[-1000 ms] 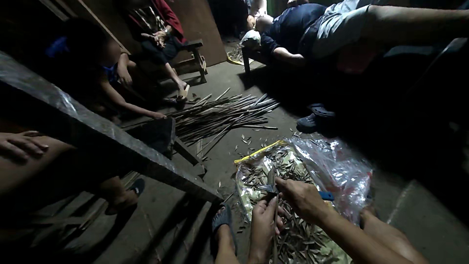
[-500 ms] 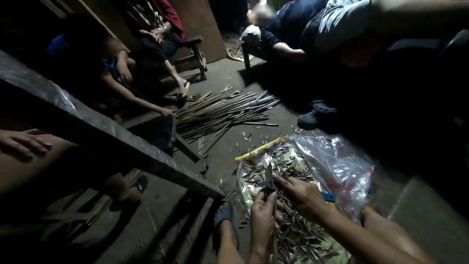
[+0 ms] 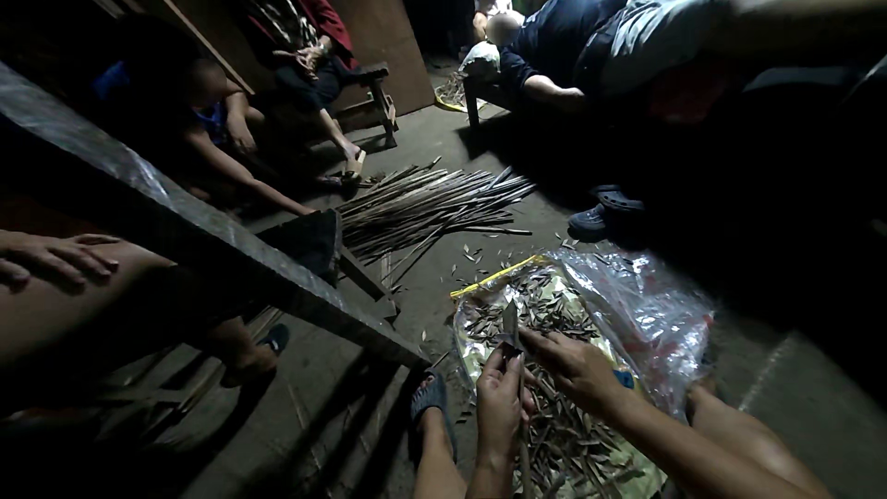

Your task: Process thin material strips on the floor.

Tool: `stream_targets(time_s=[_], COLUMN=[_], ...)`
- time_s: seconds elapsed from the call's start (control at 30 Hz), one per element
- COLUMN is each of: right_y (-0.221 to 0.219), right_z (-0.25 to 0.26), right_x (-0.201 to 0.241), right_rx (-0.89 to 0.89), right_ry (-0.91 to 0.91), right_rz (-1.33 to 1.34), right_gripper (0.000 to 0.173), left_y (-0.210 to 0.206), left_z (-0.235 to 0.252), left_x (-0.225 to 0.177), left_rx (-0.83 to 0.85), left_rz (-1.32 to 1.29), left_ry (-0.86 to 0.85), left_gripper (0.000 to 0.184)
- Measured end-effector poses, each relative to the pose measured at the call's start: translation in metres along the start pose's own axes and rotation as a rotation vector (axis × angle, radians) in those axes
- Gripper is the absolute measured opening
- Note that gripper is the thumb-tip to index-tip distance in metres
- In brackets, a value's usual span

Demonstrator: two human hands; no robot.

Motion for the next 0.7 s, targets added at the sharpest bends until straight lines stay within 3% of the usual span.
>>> stream_targets(time_s=[0.17,0.33,0.4,0.5,0.7], right_y=[0.011,0.011,0.007,0.007,0.019], right_z=[0.001,0.013,0.013,0.015,0.018], right_x=[0.001,-0.026,-0.025,-0.023,-0.056], right_rx=[-0.168,0.028,0.093,0.078,0.079], right_ry=[0.083,-0.202,-0.236,-0.23,-0.517], right_rz=[-0.113,0.057,0.124,0.081,0.181], right_gripper=[0.042,0.044,0.045,0.045,0.047], left_y=[-0.006,-0.014,-0.011,-0.009,-0.007], left_z=[-0.004,-0.01,-0.009,-0.009,-0.005], left_x=[0.004,0.012,0.012,0.011,0.007], left_rx=[0.03,0.114,0.117,0.101,0.068], left_rz=[-0.02,-0.025,-0.013,0.007,0.089], left_ry=[0.051,0.103,0.104,0.1,0.045], left_gripper=[0.025,0.036,0.038,0.037,0.038])
Point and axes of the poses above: each hand's wrist, its own z-axis towards the middle knuckle, its own y-axis out of the back of the hand, x = y × z, the point moved 10 cm from there along z, towards the middle knuckle, and after that the axes turned 12 degrees about -x, right-handed, at the moved point
